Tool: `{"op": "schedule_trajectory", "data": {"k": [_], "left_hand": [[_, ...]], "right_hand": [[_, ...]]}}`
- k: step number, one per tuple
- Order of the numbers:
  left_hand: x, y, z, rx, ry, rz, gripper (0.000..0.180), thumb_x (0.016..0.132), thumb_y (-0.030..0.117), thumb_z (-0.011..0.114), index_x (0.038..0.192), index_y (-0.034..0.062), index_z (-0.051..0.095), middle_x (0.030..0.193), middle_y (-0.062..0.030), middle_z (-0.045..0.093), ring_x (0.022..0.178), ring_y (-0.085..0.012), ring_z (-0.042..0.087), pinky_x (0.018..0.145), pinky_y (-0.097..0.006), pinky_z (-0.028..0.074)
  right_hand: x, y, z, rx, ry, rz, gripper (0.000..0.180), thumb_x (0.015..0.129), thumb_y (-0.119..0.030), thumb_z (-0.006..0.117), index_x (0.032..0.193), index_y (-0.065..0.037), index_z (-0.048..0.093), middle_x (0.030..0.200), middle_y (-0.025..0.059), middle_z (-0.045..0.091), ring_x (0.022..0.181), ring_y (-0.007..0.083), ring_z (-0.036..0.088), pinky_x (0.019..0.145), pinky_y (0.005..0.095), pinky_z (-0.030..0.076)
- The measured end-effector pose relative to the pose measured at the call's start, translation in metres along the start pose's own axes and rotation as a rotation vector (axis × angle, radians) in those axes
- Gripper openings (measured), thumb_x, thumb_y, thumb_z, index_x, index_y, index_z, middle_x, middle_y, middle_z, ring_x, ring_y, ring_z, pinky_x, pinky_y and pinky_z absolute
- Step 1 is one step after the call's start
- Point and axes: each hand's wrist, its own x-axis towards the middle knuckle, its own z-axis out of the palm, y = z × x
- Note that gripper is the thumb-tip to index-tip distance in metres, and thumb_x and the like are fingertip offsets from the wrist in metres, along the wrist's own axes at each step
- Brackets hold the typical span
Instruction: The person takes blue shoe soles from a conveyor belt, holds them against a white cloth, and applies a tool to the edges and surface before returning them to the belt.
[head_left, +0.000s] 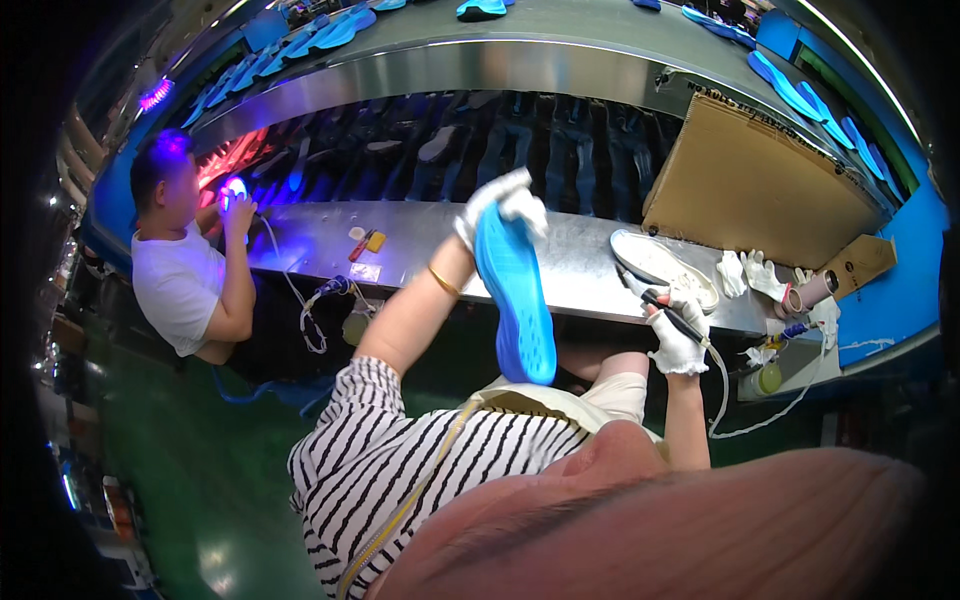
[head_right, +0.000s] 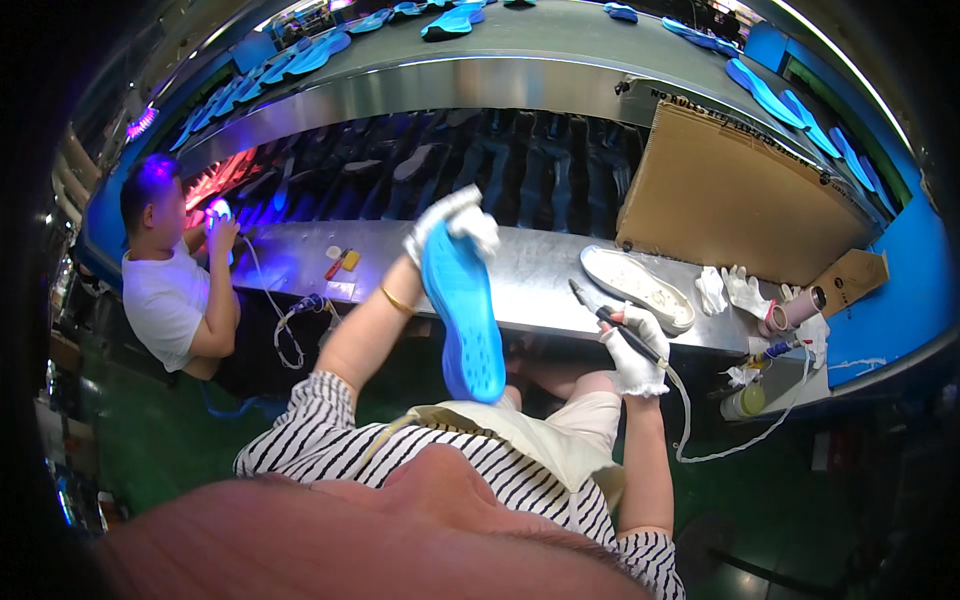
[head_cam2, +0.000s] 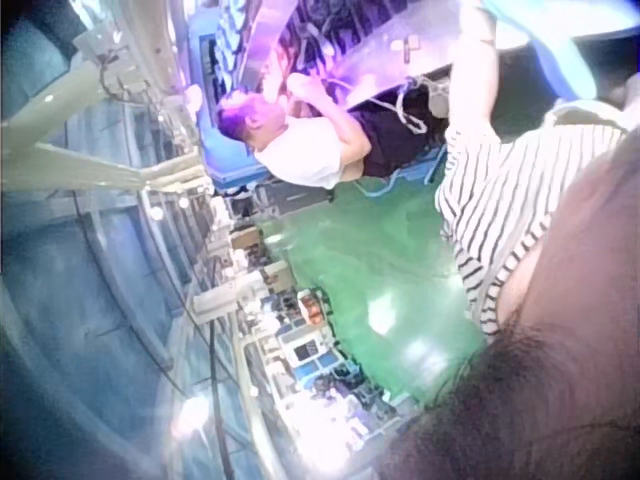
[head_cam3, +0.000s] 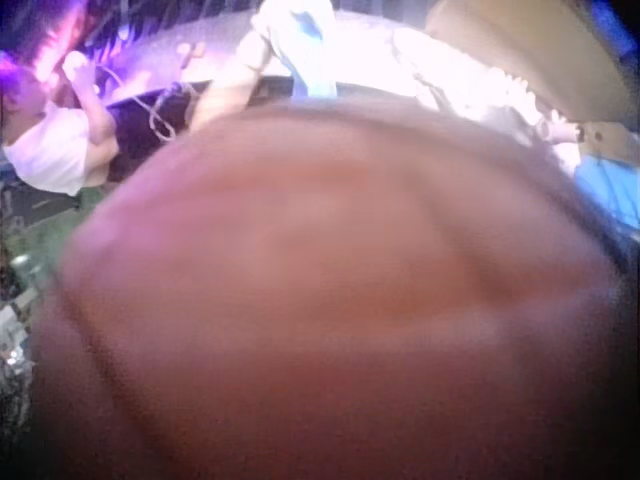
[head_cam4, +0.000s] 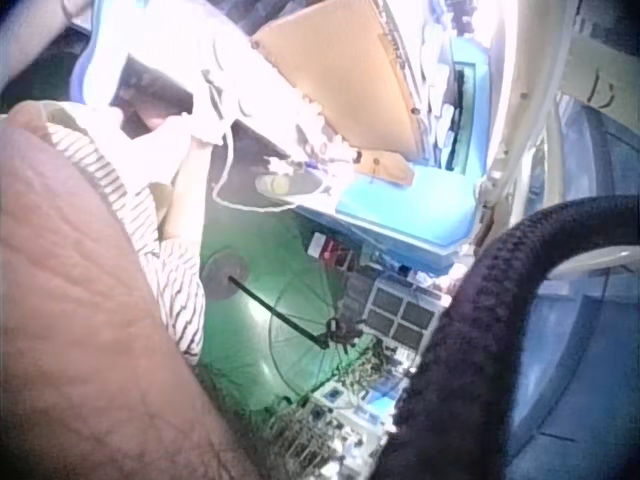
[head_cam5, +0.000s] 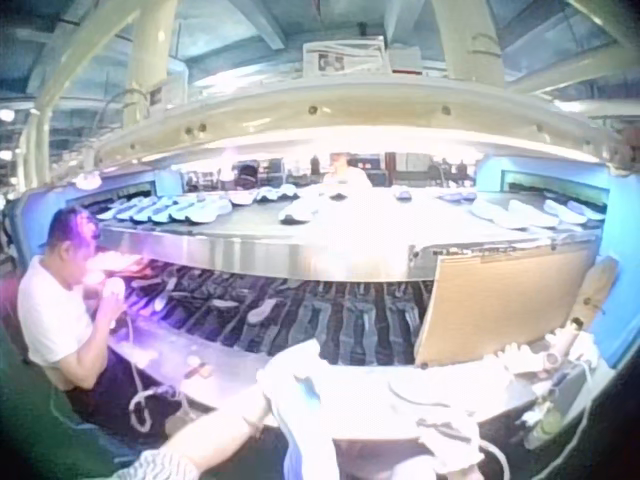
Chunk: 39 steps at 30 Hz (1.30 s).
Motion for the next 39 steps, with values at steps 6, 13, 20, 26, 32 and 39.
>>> {"op": "schedule_trajectory", "data": {"k": [6, 13, 20, 26, 32, 39], "left_hand": [[-0.049, -0.112, 0.026, -0.528, 0.184, -0.103, 0.089, 0.082, 0.070, 0.038, 0.136, -0.0007, 0.033, 0.137, -0.0250, 0.036, 0.127, -0.0435, 0.034, 0.103, -0.063, 0.024], [-0.056, -0.123, 0.048, -0.466, 0.181, -0.099, 0.088, 0.080, 0.073, 0.037, 0.138, 0.0067, 0.032, 0.131, -0.0283, 0.041, 0.114, -0.0450, 0.048, 0.096, -0.058, 0.038], [-0.037, -0.140, 0.065, -0.309, 0.230, 0.151, 0.065, 0.088, 0.059, 0.043, 0.130, 0.0100, 0.042, 0.123, -0.0161, 0.053, 0.110, -0.0297, 0.055, 0.095, -0.044, 0.046], [-0.033, -0.145, 0.051, -0.274, 0.277, 0.132, 0.071, 0.088, 0.063, 0.038, 0.134, 0.0086, 0.039, 0.124, -0.0125, 0.054, 0.110, -0.0239, 0.054, 0.096, -0.036, 0.044], [-0.035, -0.133, 0.045, -0.261, 0.364, 0.060, 0.076, 0.081, 0.070, 0.041, 0.130, 0.0116, 0.042, 0.122, -0.0165, 0.052, 0.105, -0.0277, 0.057, 0.094, -0.041, 0.046], [-0.037, -0.116, 0.045, -0.135, 0.551, 0.063, 0.086, 0.080, 0.073, 0.039, 0.131, 0.0040, 0.040, 0.116, -0.0186, 0.056, 0.104, -0.0305, 0.057, 0.092, -0.043, 0.047]], "right_hand": [[-0.004, -0.026, 0.023, -0.044, -0.099, 0.044, 0.019, 0.078, 0.000, 0.067, 0.094, 0.000, 0.056, 0.084, 0.0045, 0.060, 0.074, 0.0099, 0.057, 0.068, 0.0239, 0.048], [0.008, -0.038, 0.045, -0.066, -0.181, 0.055, 0.027, 0.075, -0.001, 0.067, 0.099, 0.000, 0.055, 0.090, 0.0070, 0.061, 0.079, 0.0121, 0.060, 0.073, 0.0262, 0.050], [0.013, -0.040, 0.067, 0.051, -0.028, 0.023, 0.024, 0.075, 0.000, 0.067, 0.096, -0.002, 0.055, 0.089, 0.0056, 0.060, 0.079, 0.0102, 0.060, 0.071, 0.0241, 0.049], [-0.003, -0.036, 0.083, 0.070, -0.168, 0.054, 0.025, 0.077, 0.001, 0.064, 0.101, 0.000, 0.056, 0.091, 0.0086, 0.062, 0.083, 0.0125, 0.062, 0.075, 0.0250, 0.050], [-0.005, -0.023, 0.077, 0.093, -0.108, 0.106, 0.022, 0.078, 0.002, 0.062, 0.100, 0.000, 0.056, 0.092, 0.0075, 0.062, 0.077, 0.0103, 0.061, 0.071, 0.0246, 0.051], [-0.011, -0.028, 0.077, 0.028, -0.267, 0.217, 0.023, 0.073, 0.004, 0.065, 0.095, 0.001, 0.058, 0.089, 0.0078, 0.062, 0.079, 0.0124, 0.059, 0.071, 0.0256, 0.049]]}}
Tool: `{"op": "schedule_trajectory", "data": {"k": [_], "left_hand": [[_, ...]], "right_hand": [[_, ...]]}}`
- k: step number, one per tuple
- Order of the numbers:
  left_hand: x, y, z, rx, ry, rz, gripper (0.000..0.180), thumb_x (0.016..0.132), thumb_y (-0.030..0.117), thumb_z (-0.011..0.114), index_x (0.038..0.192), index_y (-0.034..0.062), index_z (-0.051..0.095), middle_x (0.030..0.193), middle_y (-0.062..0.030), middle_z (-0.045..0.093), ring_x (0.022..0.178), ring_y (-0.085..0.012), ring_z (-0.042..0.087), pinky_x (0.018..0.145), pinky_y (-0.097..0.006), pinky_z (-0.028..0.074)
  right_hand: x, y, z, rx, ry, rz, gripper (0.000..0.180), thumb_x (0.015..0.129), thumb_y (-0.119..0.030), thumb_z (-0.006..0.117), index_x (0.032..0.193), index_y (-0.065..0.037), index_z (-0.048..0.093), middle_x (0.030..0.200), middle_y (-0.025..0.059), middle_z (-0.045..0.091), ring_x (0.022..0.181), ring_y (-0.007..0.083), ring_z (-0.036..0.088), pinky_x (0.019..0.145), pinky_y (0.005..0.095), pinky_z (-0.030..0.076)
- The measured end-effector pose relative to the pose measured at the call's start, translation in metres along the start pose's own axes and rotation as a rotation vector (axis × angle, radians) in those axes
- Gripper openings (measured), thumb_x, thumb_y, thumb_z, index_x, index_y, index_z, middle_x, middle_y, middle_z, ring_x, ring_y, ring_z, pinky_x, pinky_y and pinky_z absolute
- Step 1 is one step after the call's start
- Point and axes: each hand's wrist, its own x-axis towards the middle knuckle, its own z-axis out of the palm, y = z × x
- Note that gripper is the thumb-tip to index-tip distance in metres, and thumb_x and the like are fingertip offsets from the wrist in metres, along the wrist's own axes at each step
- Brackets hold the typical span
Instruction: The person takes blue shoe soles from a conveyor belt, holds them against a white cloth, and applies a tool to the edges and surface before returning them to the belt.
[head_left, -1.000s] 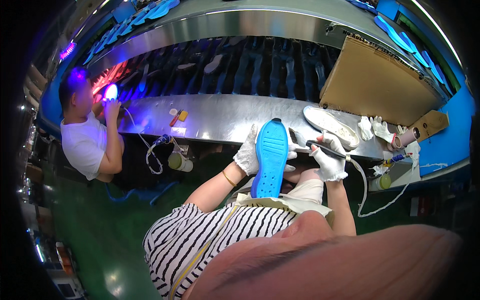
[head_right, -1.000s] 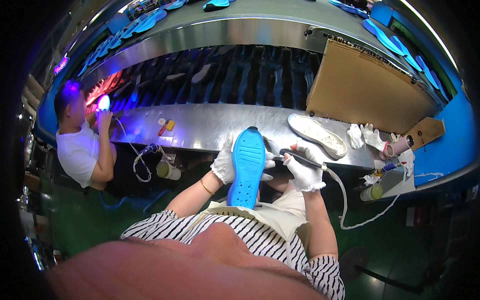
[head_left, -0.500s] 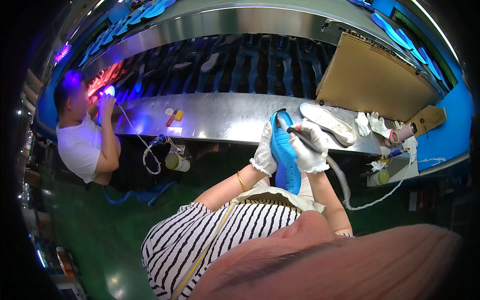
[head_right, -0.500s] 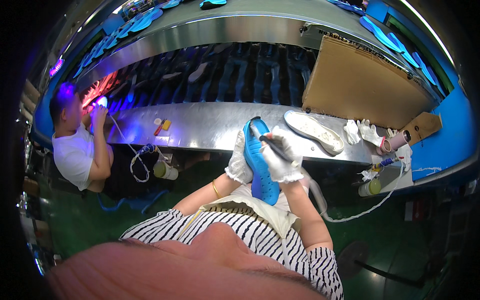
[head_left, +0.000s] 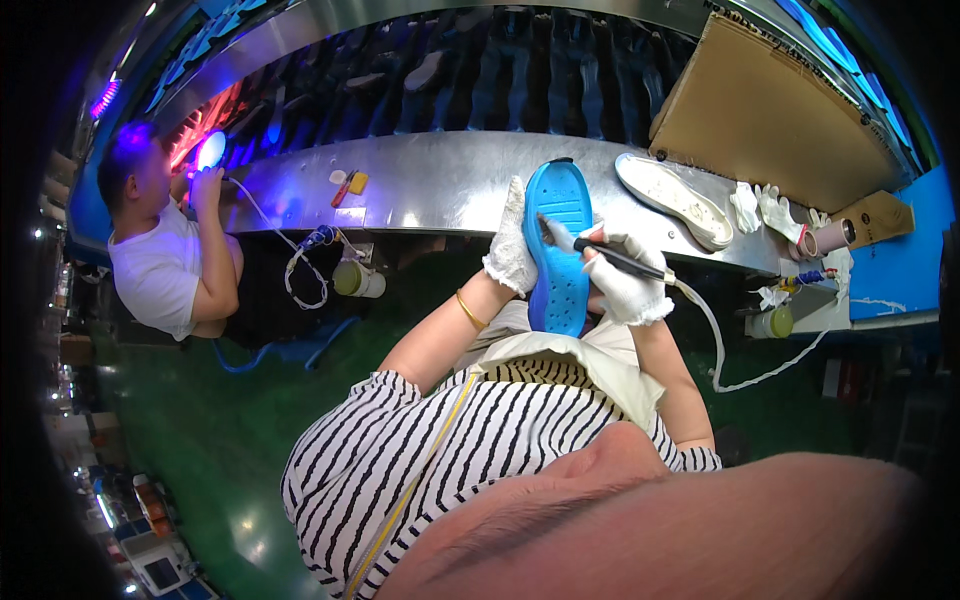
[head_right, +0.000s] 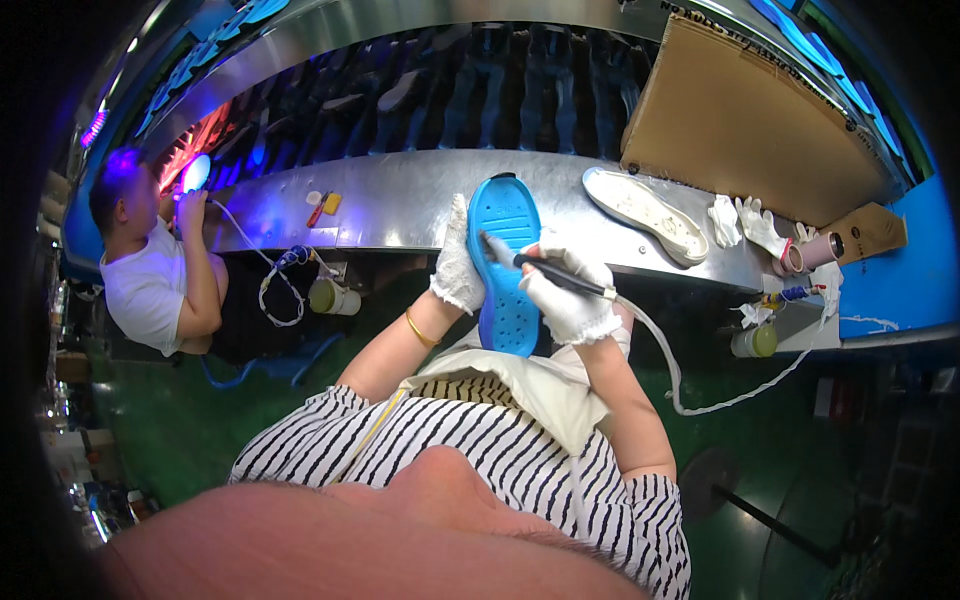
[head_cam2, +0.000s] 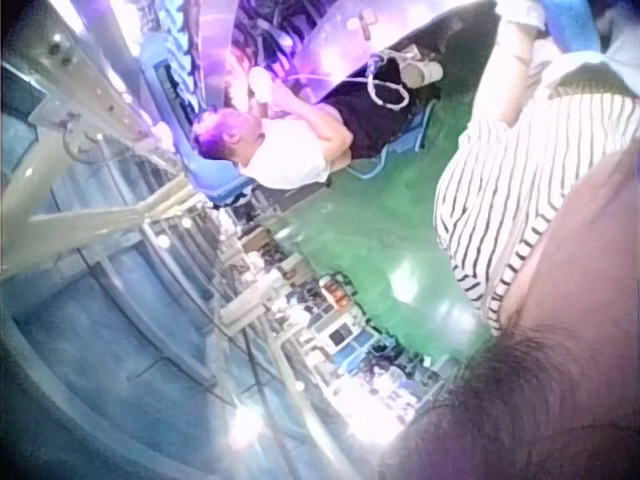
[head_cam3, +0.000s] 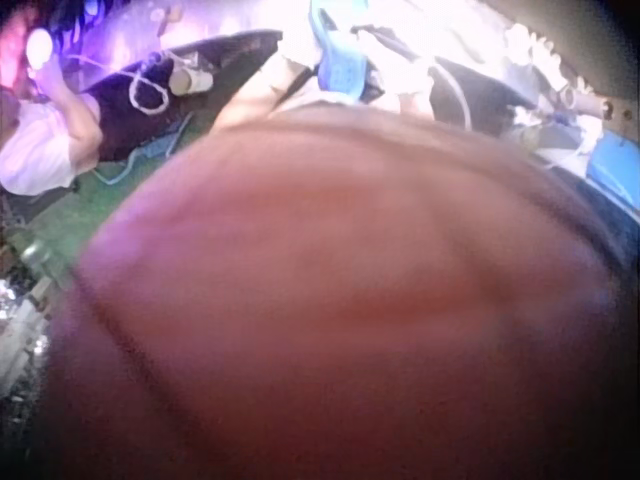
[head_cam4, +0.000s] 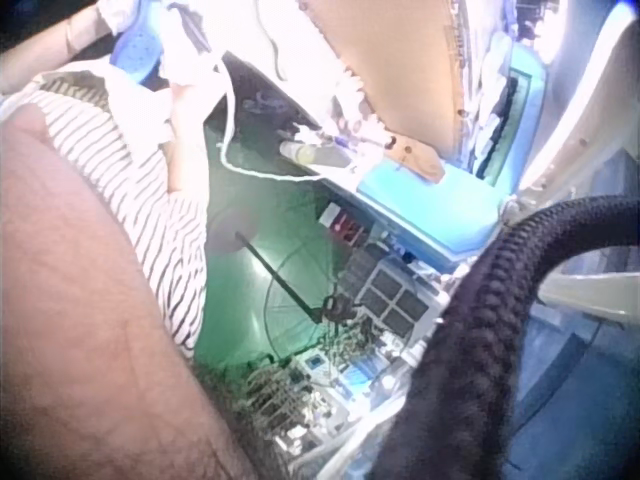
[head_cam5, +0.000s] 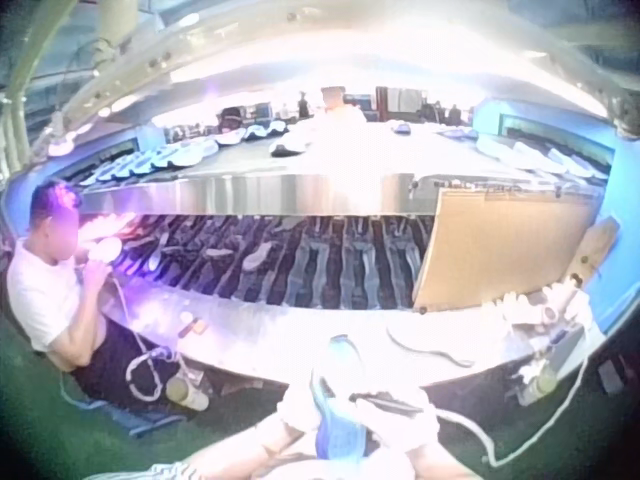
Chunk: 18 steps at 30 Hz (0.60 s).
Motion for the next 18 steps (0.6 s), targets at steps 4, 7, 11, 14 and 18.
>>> {"op": "schedule_trajectory", "data": {"k": [4, 7, 11, 14, 18], "left_hand": [[0.007, 0.002, -0.003, 0.001, -0.139, -0.083, 0.086, 0.082, 0.073, 0.033, 0.132, 0.0028, 0.039, 0.120, -0.0219, 0.054, 0.106, -0.0319, 0.056, 0.092, -0.043, 0.047], [0.003, 0.007, -0.007, 0.061, -0.188, -0.114, 0.088, 0.083, 0.073, 0.028, 0.135, 0.0022, 0.035, 0.123, -0.0232, 0.051, 0.111, -0.0324, 0.053, 0.094, -0.043, 0.045], [-0.029, -0.007, -0.010, 0.160, -0.231, -0.129, 0.092, 0.079, 0.076, 0.029, 0.138, 0.0063, 0.031, 0.131, -0.0183, 0.044, 0.117, -0.0271, 0.048, 0.096, -0.040, 0.045], [-0.033, -0.025, -0.017, 0.323, -0.160, -0.264, 0.092, 0.077, 0.077, 0.026, 0.136, 0.0075, 0.032, 0.131, -0.0139, 0.043, 0.115, -0.0249, 0.049, 0.095, -0.039, 0.046], [-0.011, -0.022, -0.029, 0.136, -0.286, -0.266, 0.097, 0.073, 0.078, 0.028, 0.137, 0.0054, 0.029, 0.129, -0.0159, 0.047, 0.114, -0.0268, 0.051, 0.096, -0.040, 0.046]], "right_hand": [[-0.005, -0.014, 0.005, -0.157, -0.008, -0.327, 0.026, 0.069, 0.007, 0.065, 0.093, 0.000, 0.058, 0.087, 0.0084, 0.061, 0.076, 0.0140, 0.063, 0.069, 0.0263, 0.052], [-0.015, -0.003, 0.002, -0.040, -0.077, -0.154, 0.022, 0.072, 0.007, 0.065, 0.092, -0.001, 0.059, 0.087, 0.0072, 0.062, 0.078, 0.0122, 0.062, 0.070, 0.0258, 0.052], [-0.026, 0.016, -0.016, 0.103, 0.079, 0.042, 0.015, 0.077, 0.002, 0.066, 0.090, -0.001, 0.060, 0.088, 0.0063, 0.066, 0.079, 0.0098, 0.061, 0.073, 0.0242, 0.050], [-0.033, 0.018, -0.023, 0.041, 0.098, 0.008, 0.014, 0.078, 0.001, 0.066, 0.089, -0.001, 0.059, 0.091, 0.0065, 0.064, 0.080, 0.0096, 0.059, 0.074, 0.0241, 0.049], [-0.026, 0.001, -0.012, 0.121, 0.001, 0.036, 0.010, 0.079, -0.001, 0.067, 0.087, -0.002, 0.059, 0.088, 0.0056, 0.063, 0.075, 0.0097, 0.058, 0.070, 0.0245, 0.049]]}}
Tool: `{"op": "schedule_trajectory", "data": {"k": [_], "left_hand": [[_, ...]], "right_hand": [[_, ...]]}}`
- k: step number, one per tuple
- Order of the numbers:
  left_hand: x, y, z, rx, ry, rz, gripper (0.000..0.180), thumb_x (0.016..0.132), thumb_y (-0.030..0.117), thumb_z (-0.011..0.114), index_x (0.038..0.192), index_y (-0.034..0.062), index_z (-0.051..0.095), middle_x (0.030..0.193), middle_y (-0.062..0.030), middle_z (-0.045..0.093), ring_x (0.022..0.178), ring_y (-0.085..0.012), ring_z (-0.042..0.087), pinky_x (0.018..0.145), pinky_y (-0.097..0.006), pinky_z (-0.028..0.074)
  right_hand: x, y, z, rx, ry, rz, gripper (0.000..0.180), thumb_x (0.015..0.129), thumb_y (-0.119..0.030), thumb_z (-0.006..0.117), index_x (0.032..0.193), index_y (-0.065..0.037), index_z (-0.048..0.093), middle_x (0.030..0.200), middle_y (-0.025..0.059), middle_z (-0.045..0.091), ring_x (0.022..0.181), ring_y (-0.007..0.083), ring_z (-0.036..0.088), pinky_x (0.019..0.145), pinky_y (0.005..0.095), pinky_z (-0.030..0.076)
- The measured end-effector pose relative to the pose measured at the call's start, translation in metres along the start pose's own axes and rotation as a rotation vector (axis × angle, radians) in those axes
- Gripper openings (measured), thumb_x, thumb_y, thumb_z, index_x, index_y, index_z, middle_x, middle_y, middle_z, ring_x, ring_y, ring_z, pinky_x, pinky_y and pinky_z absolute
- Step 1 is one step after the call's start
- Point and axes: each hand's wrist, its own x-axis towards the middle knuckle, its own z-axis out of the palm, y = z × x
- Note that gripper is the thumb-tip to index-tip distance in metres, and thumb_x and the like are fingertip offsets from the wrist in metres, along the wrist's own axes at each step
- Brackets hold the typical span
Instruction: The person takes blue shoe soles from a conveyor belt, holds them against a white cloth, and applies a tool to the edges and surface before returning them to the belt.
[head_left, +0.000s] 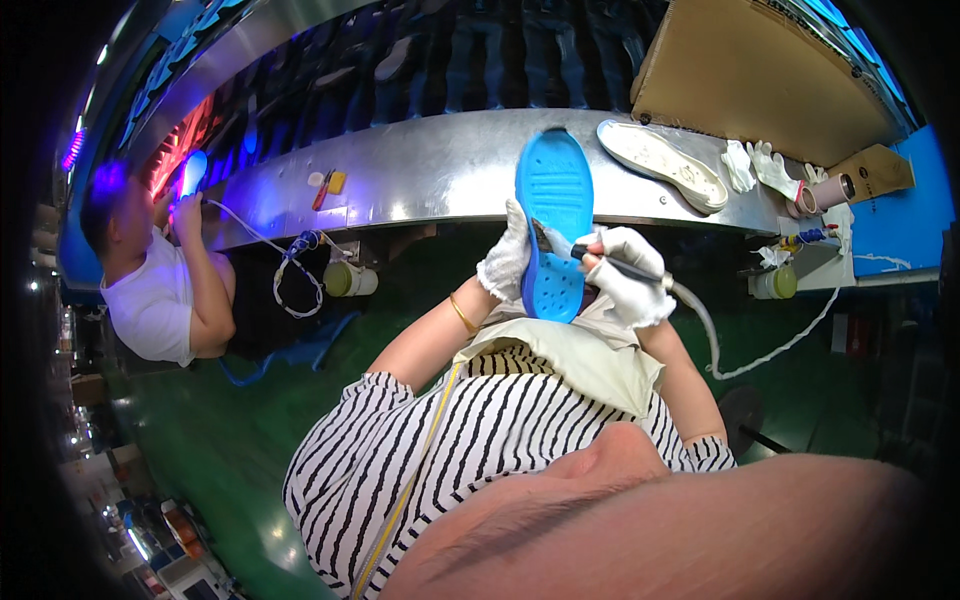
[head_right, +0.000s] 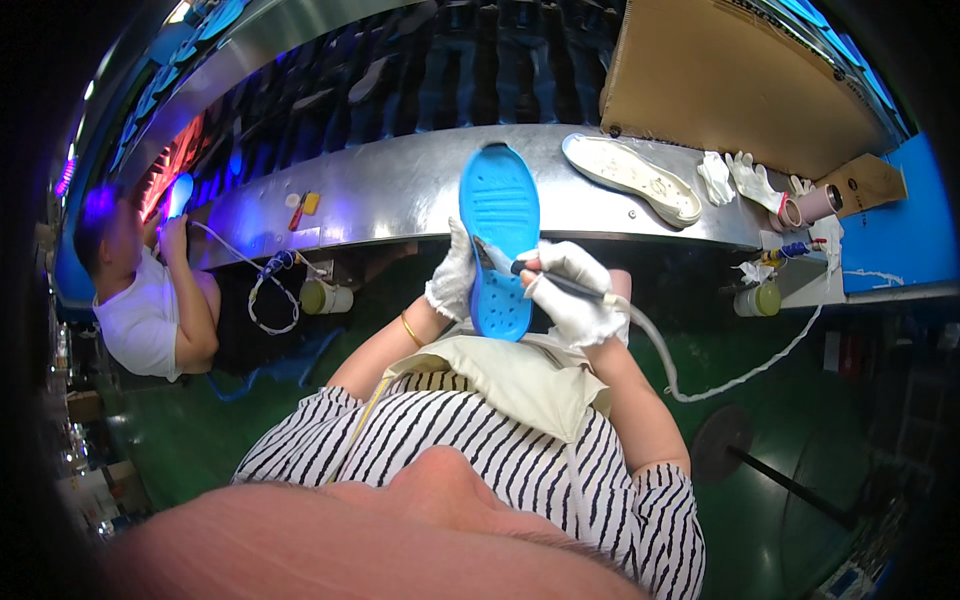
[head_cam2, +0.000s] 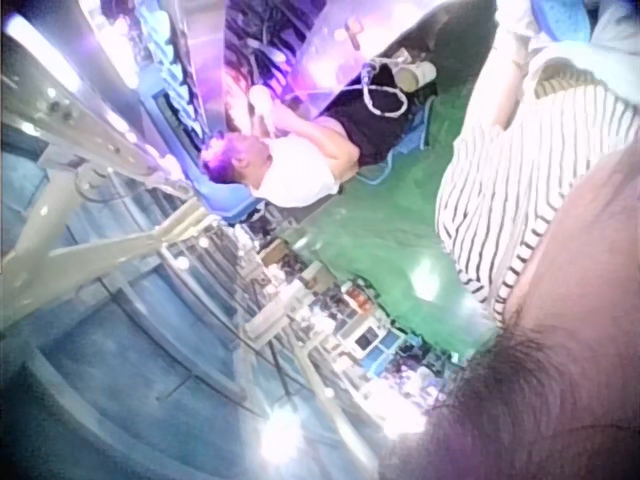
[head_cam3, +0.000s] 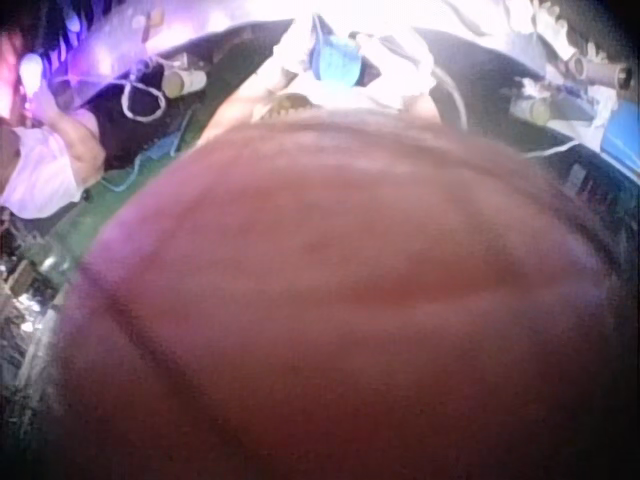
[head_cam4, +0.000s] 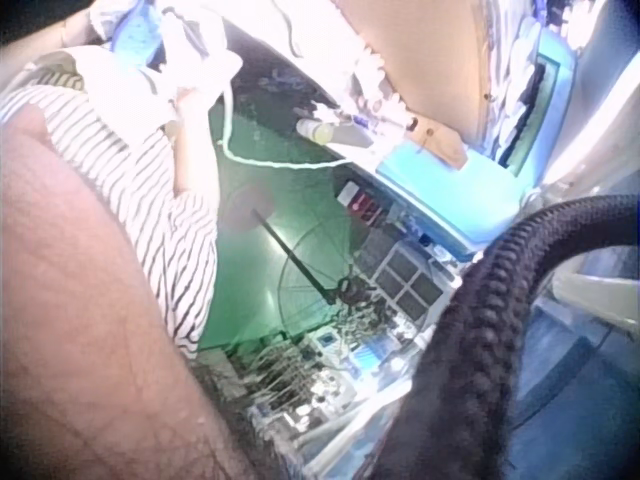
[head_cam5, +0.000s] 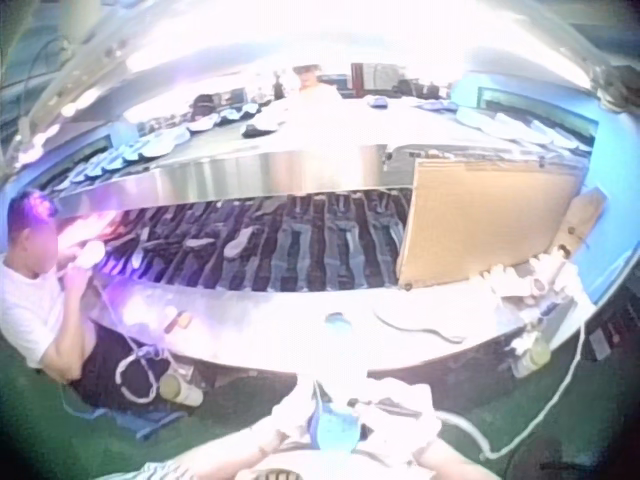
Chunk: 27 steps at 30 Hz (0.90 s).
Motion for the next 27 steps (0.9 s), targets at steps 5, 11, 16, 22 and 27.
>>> {"op": "schedule_trajectory", "data": {"k": [5, 11, 16, 22, 27], "left_hand": [[0.029, 0.016, 0.018, -0.152, -0.069, 0.153, 0.115, 0.062, 0.088, 0.026, 0.137, 0.0003, 0.028, 0.130, -0.0198, 0.046, 0.114, -0.0330, 0.051, 0.097, -0.046, 0.043], [0.042, 0.033, 0.000, -0.212, -0.075, 0.391, 0.105, 0.067, 0.085, 0.032, 0.135, 0.0066, 0.035, 0.126, -0.0152, 0.051, 0.110, -0.0313, 0.054, 0.095, -0.047, 0.045], [0.048, 0.051, 0.016, -0.176, -0.260, 0.501, 0.102, 0.069, 0.082, 0.038, 0.138, 0.0079, 0.032, 0.131, -0.0152, 0.046, 0.116, -0.0313, 0.050, 0.102, -0.050, 0.037], [0.054, 0.071, 0.007, -0.318, -0.498, 0.518, 0.108, 0.061, 0.081, 0.049, 0.138, 0.0078, 0.033, 0.137, -0.0170, 0.040, 0.118, -0.0340, 0.048, 0.106, -0.048, 0.034], [0.047, 0.078, 0.011, -0.049, -0.316, 0.492, 0.111, 0.060, 0.082, 0.048, 0.140, 0.0069, 0.030, 0.139, -0.0181, 0.038, 0.120, -0.0378, 0.046, 0.102, -0.050, 0.037]], "right_hand": [[0.015, 0.003, -0.003, 0.105, 0.210, 0.120, 0.010, 0.079, -0.003, 0.068, 0.088, -0.003, 0.063, 0.084, 0.0042, 0.065, 0.069, 0.0082, 0.058, 0.060, 0.0219, 0.048], [0.021, -0.017, 0.007, 0.094, -0.007, -0.040, 0.012, 0.076, 0.004, 0.068, 0.086, 0.000, 0.063, 0.089, 0.0087, 0.064, 0.076, 0.0119, 0.060, 0.068, 0.0247, 0.049], [0.021, -0.016, 0.012, 0.040, 0.160, -0.089, 0.009, 0.077, 0.003, 0.067, 0.084, -0.001, 0.062, 0.083, 0.0061, 0.063, 0.072, 0.0106, 0.058, 0.065, 0.0238, 0.047], [0.027, -0.017, 0.010, 0.405, -0.054, 0.141, 0.010, 0.081, 0.001, 0.064, 0.089, -0.001, 0.058, 0.087, 0.0100, 0.063, 0.077, 0.0180, 0.062, 0.067, 0.0321, 0.055], [0.027, -0.025, 0.009, 0.329, 0.068, 0.143, 0.012, 0.079, 0.000, 0.066, 0.089, -0.002, 0.059, 0.083, 0.0035, 0.059, 0.075, 0.0110, 0.058, 0.067, 0.0245, 0.047]]}}
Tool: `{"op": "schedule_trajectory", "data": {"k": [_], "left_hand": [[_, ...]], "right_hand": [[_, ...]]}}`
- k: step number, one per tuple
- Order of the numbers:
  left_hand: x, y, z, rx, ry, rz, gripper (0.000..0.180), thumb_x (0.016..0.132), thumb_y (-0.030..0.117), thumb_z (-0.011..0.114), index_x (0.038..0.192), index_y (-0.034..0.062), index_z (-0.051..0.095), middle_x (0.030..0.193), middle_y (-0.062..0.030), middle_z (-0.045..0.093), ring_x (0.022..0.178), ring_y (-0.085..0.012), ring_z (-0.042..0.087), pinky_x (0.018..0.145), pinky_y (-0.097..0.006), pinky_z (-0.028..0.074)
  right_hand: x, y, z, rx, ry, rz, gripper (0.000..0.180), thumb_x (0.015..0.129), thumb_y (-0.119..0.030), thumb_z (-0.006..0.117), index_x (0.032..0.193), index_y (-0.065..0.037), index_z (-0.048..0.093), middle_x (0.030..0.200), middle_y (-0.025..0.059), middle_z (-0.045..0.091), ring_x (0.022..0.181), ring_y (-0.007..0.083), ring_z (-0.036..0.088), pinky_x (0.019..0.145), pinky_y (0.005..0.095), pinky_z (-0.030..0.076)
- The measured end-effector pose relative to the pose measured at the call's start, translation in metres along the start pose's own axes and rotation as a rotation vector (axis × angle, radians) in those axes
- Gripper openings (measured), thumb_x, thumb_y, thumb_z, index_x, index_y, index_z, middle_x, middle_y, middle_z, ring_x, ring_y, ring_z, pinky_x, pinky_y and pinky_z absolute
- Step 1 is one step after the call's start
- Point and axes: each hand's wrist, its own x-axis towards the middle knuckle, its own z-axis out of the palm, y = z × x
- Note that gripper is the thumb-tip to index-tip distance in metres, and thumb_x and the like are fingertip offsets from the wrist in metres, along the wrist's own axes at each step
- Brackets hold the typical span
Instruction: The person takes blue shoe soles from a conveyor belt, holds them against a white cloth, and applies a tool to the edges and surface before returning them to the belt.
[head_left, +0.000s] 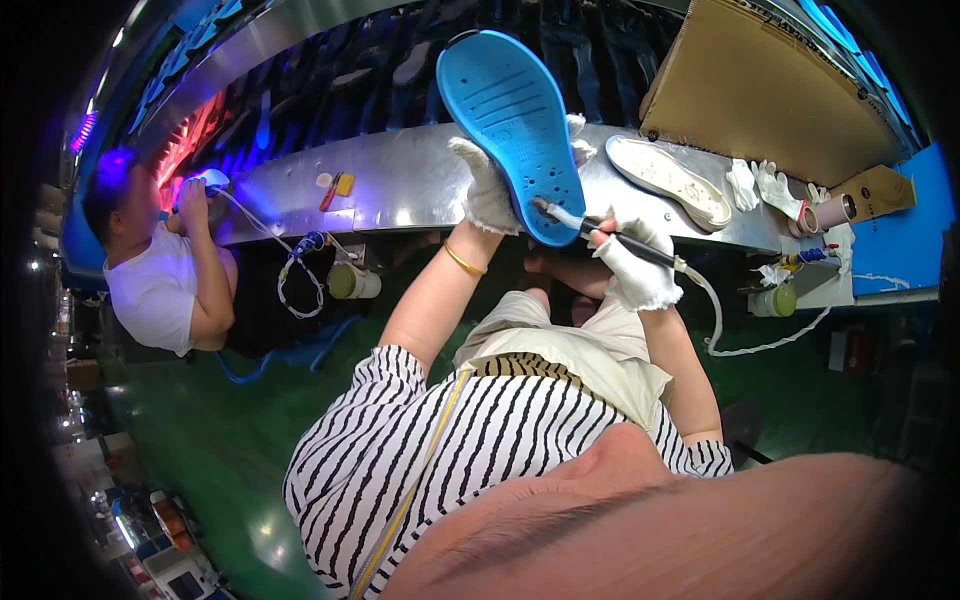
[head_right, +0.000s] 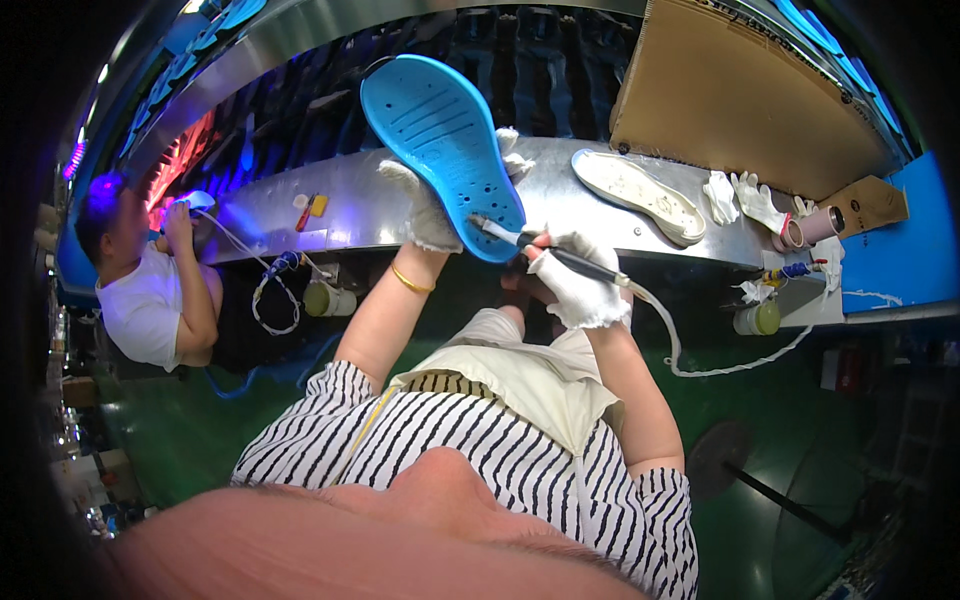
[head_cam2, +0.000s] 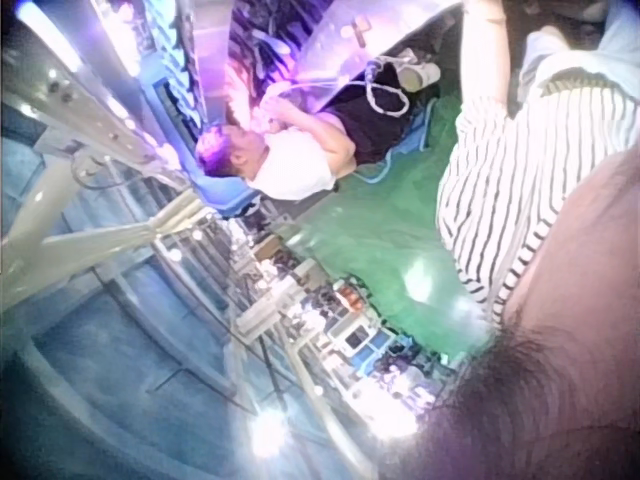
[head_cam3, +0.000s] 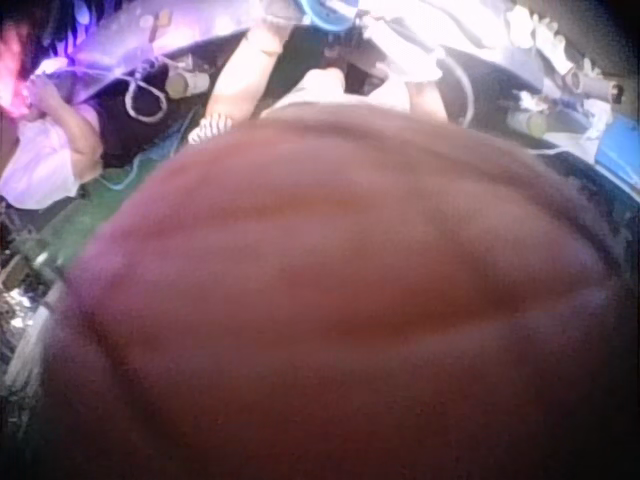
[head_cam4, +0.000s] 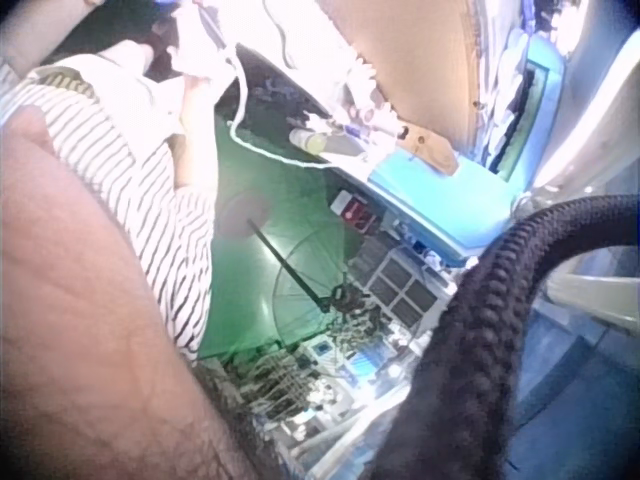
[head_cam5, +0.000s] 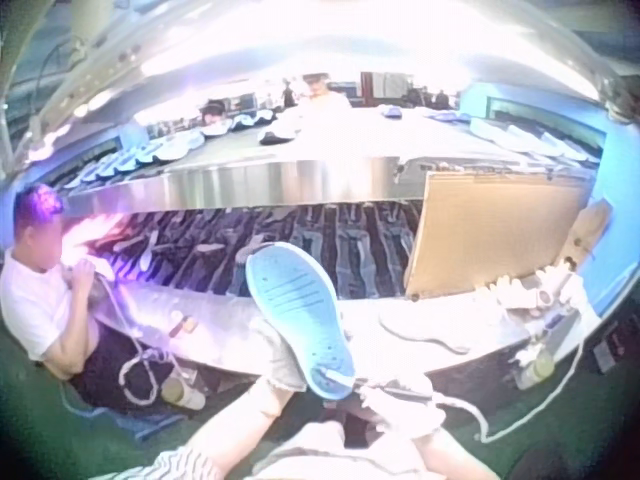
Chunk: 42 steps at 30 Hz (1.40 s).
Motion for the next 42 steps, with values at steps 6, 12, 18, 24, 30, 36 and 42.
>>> {"op": "schedule_trajectory", "data": {"k": [6, 12, 18, 24, 30, 36, 42], "left_hand": [[0.000, 0.012, -0.005, 0.453, 0.068, -0.127, 0.100, 0.061, 0.074, 0.056, 0.129, 0.0018, 0.044, 0.121, -0.0117, 0.054, 0.107, -0.0187, 0.055, 0.090, -0.035, 0.049], [0.011, 0.024, 0.012, 0.532, 0.079, -0.365, 0.080, 0.073, 0.062, 0.062, 0.123, 0.0007, 0.049, 0.108, -0.0142, 0.061, 0.093, -0.0196, 0.062, 0.080, -0.033, 0.053], [0.032, 0.017, 0.004, 0.576, 0.243, -0.647, 0.063, 0.083, 0.051, 0.060, 0.121, 0.0019, 0.051, 0.100, -0.0143, 0.062, 0.082, -0.0180, 0.063, 0.072, -0.032, 0.055], [0.040, 0.018, 0.014, 0.755, 0.299, -0.683, 0.068, 0.084, 0.056, 0.055, 0.127, 0.0045, 0.048, 0.105, -0.0140, 0.061, 0.085, -0.0175, 0.062, 0.073, -0.029, 0.054], [0.043, 0.023, 0.016, 0.777, 0.267, -0.696, 0.069, 0.084, 0.058, 0.053, 0.128, 0.0053, 0.048, 0.107, -0.0132, 0.060, 0.085, -0.0166, 0.061, 0.074, -0.029, 0.053], [0.045, 0.022, 0.008, 0.841, 0.299, -0.645, 0.069, 0.084, 0.061, 0.049, 0.125, 0.0056, 0.050, 0.103, -0.0126, 0.061, 0.079, -0.0169, 0.062, 0.071, -0.031, 0.054], [0.037, 0.052, 0.036, 0.354, 0.275, -0.161, 0.085, 0.080, 0.074, 0.033, 0.129, 0.0062, 0.044, 0.120, -0.0160, 0.055, 0.112, -0.0276, 0.053, 0.098, -0.046, 0.042]], "right_hand": [[0.017, 0.000, -0.032, -0.186, -0.217, 0.215, 0.017, 0.074, -0.002, 0.067, 0.089, -0.003, 0.060, 0.085, 0.0045, 0.062, 0.077, 0.0128, 0.059, 0.072, 0.0285, 0.051], [0.021, -0.009, -0.022, -0.650, -0.258, -0.239, 0.015, 0.065, -0.002, 0.065, 0.079, -0.003, 0.062, 0.082, 0.0103, 0.063, 0.079, 0.0210, 0.061, 0.073, 0.0324, 0.049], [0.024, -0.019, -0.016, -0.728, -0.370, -0.126, 0.013, 0.067, -0.004, 0.065, 0.079, -0.004, 0.063, 0.078, 0.0054, 0.063, 0.075, 0.0147, 0.060, 0.070, 0.0282, 0.051], [0.028, -0.013, -0.018, -0.778, -0.284, -0.160, 0.013, 0.068, -0.005, 0.065, 0.081, -0.006, 0.061, 0.079, 0.0032, 0.063, 0.077, 0.0135, 0.060, 0.072, 0.0270, 0.049], [0.033, -0.034, -0.023, -0.793, -0.333, -0.146, 0.011, 0.067, -0.005, 0.064, 0.077, -0.004, 0.060, 0.080, 0.0046, 0.062, 0.074, 0.0136, 0.059, 0.071, 0.0276, 0.049], [0.042, -0.024, -0.043, -0.889, -0.341, -0.274, 0.012, 0.064, -0.004, 0.063, 0.076, -0.005, 0.061, 0.079, 0.0055, 0.060, 0.076, 0.0160, 0.057, 0.071, 0.0312, 0.047], [0.038, -0.043, -0.041, -0.621, -0.118, -0.377, 0.019, 0.064, 0.003, 0.068, 0.080, -0.005, 0.062, 0.082, 0.0048, 0.063, 0.079, 0.0149, 0.060, 0.075, 0.0293, 0.048]]}}
